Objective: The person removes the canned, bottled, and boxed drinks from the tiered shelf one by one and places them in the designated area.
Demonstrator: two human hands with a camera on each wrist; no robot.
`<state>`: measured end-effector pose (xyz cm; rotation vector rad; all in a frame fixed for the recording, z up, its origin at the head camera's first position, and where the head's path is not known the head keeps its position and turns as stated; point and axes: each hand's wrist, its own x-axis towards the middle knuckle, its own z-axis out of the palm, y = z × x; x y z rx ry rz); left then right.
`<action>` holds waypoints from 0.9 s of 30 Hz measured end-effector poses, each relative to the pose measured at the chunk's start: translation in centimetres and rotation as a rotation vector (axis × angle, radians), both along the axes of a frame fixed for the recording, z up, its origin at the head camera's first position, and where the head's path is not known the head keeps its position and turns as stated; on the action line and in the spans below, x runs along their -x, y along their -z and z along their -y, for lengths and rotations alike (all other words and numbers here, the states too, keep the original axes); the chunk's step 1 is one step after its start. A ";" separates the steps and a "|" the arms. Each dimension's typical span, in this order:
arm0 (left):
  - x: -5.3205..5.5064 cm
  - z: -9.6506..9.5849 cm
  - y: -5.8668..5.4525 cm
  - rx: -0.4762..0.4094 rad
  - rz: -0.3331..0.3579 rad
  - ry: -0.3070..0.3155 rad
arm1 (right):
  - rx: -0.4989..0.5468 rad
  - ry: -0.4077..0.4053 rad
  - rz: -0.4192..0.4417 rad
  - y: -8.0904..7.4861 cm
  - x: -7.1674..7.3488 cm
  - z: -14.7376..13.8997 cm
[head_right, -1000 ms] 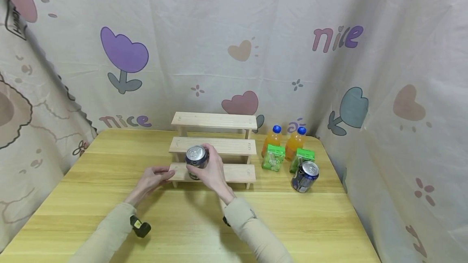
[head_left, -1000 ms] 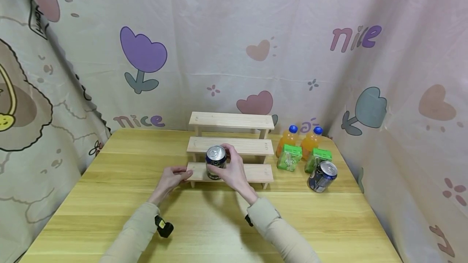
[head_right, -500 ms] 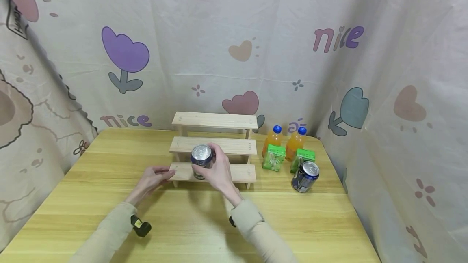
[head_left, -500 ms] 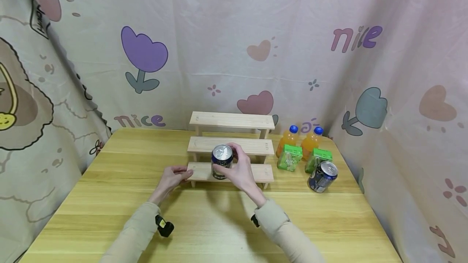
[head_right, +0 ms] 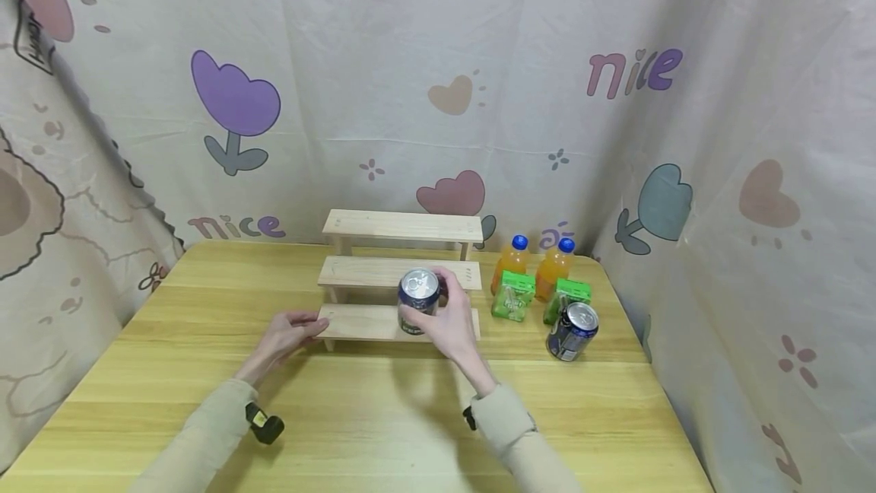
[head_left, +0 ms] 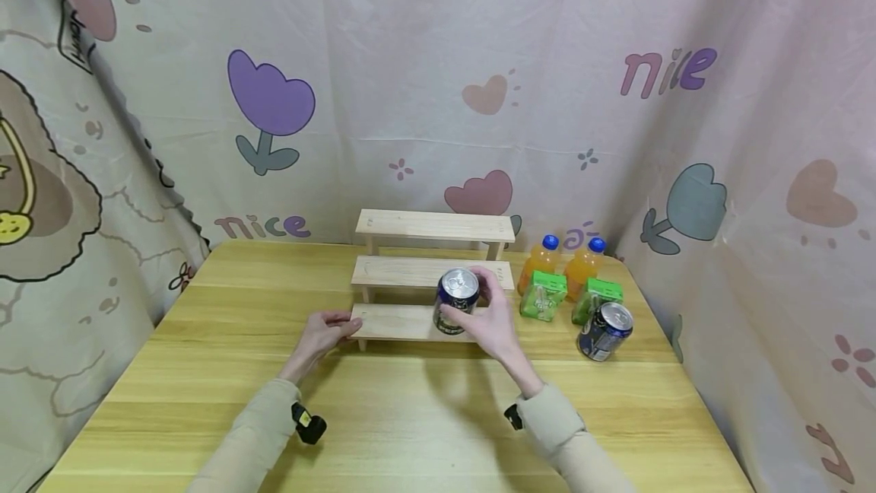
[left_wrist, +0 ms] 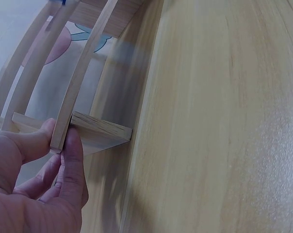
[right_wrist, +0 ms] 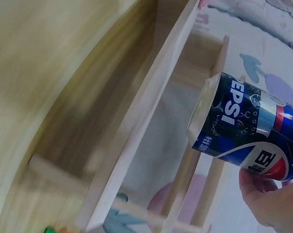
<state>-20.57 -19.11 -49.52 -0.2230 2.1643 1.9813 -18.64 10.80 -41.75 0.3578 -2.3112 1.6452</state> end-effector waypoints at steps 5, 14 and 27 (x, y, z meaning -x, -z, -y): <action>0.0 0.0 0.0 -0.002 0.000 -0.003 | 0.023 0.032 0.003 -0.1 -0.2 -2.2; 0.0 -0.1 0.1 0.022 0.002 -0.013 | -0.002 0.147 0.021 0.1 -0.3 -6.4; 0.0 0.0 -0.1 0.016 -0.006 0.001 | -0.018 0.235 0.086 0.6 -0.7 -10.4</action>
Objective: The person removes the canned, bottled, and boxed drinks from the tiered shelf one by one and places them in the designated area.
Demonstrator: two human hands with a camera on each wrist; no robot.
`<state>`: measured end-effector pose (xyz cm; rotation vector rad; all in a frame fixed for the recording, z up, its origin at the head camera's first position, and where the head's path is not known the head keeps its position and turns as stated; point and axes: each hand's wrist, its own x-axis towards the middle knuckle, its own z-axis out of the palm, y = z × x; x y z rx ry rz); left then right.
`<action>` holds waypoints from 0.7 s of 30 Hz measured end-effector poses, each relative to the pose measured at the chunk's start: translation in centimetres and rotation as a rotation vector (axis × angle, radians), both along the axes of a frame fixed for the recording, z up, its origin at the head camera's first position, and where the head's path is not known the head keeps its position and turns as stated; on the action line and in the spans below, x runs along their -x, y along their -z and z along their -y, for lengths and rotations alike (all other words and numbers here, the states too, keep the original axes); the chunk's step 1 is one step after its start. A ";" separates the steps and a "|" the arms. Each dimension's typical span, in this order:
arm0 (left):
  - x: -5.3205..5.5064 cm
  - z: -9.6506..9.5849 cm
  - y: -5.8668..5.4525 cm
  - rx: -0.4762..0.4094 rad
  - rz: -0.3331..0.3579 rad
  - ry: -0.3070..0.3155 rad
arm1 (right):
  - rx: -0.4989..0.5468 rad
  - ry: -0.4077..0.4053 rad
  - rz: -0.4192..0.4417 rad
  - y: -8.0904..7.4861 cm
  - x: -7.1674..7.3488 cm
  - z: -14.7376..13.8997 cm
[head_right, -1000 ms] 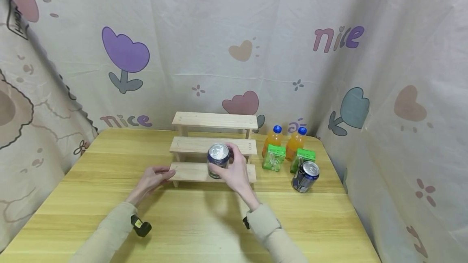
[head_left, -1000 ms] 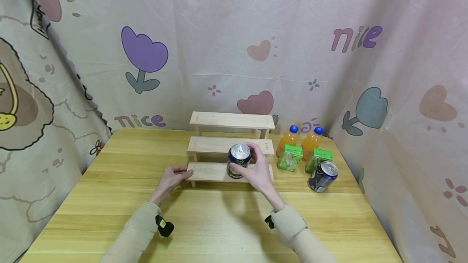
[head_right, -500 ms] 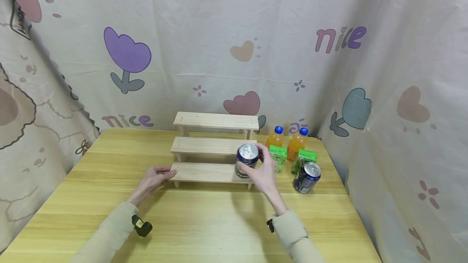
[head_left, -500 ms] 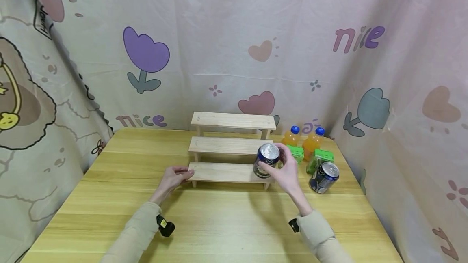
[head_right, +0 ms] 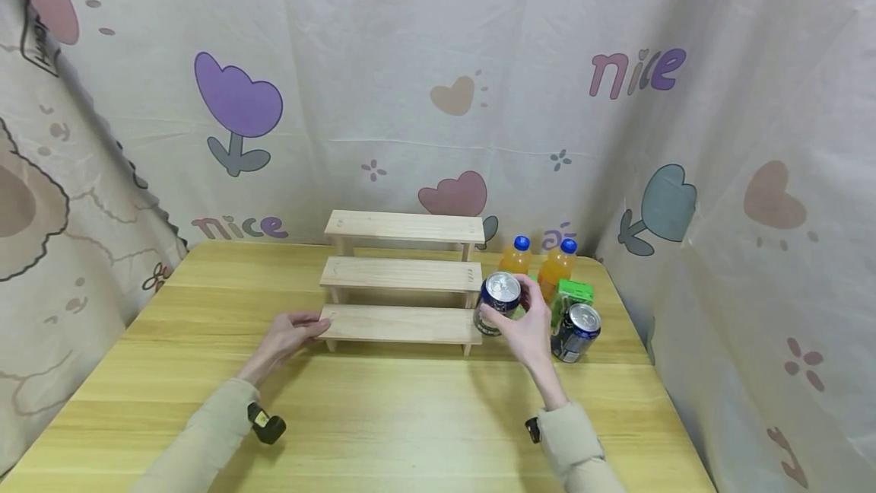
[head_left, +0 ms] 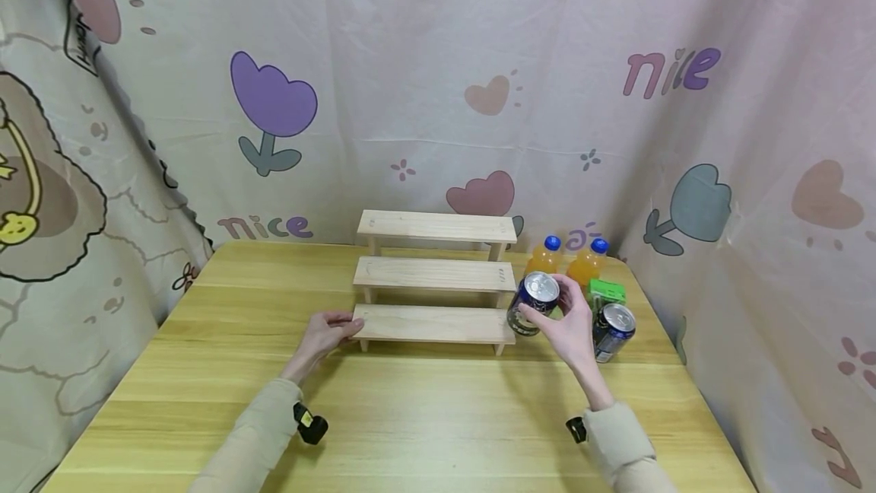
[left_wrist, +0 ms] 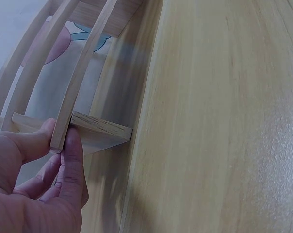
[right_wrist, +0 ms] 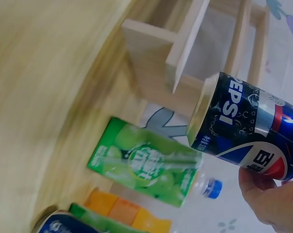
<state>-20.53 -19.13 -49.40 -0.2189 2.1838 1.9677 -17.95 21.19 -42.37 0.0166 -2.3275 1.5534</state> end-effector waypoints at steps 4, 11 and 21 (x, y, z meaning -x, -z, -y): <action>0.0 0.0 0.2 0.011 -0.009 0.001 | -0.007 0.019 -0.001 0.6 0.0 -0.7; 0.2 -0.1 0.4 0.027 -0.017 -0.014 | -0.021 0.041 0.021 1.8 0.2 -1.6; 0.1 0.0 0.3 0.015 -0.009 0.000 | -0.024 0.079 0.096 2.9 0.2 -2.7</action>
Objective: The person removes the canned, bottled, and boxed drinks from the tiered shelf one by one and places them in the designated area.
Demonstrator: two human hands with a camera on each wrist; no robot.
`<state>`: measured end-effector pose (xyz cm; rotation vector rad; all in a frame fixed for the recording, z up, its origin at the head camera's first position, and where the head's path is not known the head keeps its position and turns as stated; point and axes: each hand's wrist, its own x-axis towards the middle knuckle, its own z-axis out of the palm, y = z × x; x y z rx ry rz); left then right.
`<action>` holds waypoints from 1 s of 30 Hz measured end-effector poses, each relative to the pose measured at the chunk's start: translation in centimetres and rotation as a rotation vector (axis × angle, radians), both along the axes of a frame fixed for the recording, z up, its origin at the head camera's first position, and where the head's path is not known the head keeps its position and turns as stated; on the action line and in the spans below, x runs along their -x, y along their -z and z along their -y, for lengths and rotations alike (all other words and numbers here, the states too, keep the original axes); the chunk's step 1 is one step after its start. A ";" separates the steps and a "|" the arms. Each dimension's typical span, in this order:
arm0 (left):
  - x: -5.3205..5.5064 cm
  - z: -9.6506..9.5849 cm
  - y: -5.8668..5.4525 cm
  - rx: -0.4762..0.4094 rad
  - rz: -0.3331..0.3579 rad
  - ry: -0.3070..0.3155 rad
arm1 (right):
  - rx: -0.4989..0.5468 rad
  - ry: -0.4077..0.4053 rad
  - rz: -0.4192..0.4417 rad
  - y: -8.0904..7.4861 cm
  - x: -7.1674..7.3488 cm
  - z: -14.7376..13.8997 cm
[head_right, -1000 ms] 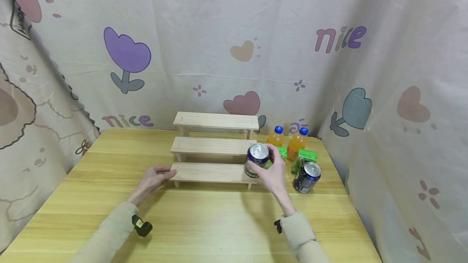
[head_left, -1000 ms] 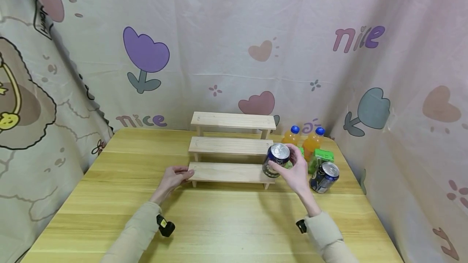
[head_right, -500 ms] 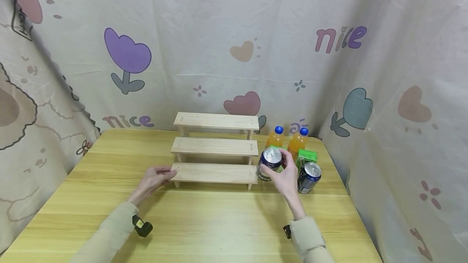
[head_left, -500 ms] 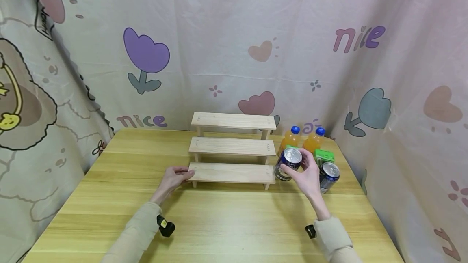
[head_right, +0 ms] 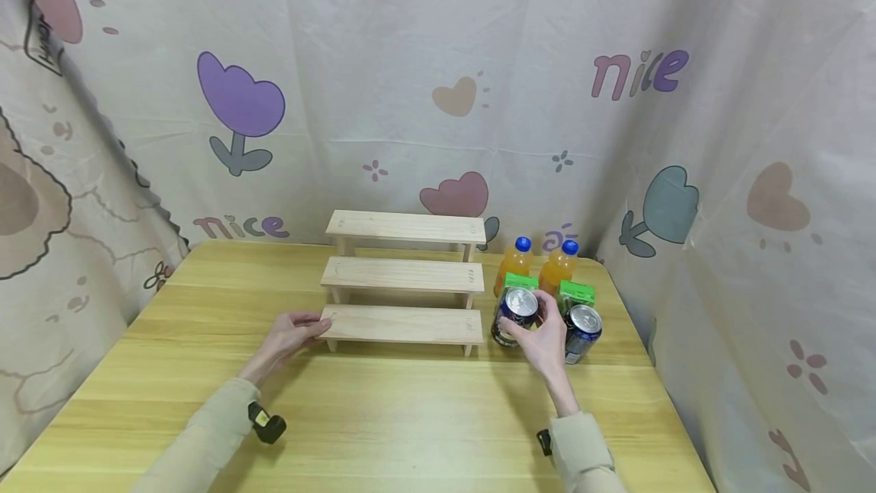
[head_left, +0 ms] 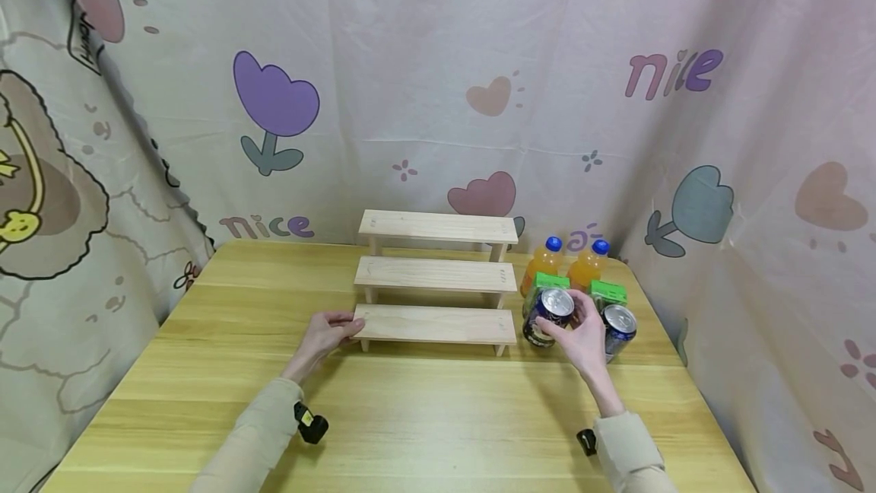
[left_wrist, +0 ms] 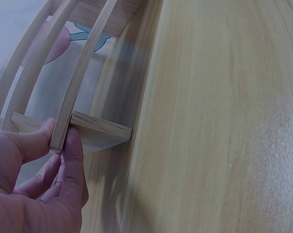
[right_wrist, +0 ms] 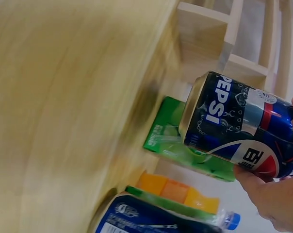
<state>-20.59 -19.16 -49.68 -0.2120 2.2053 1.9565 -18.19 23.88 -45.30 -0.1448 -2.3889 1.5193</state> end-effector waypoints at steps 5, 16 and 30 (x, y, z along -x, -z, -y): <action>0.1 0.0 0.0 0.010 0.011 -0.005 | 0.026 0.000 0.031 0.2 0.0 -0.4; 0.3 0.1 0.0 -0.012 0.001 0.005 | 0.045 0.012 0.080 1.0 0.3 -0.9; 0.2 0.0 -0.1 0.007 0.011 -0.008 | -0.031 0.016 0.095 1.8 0.3 -1.1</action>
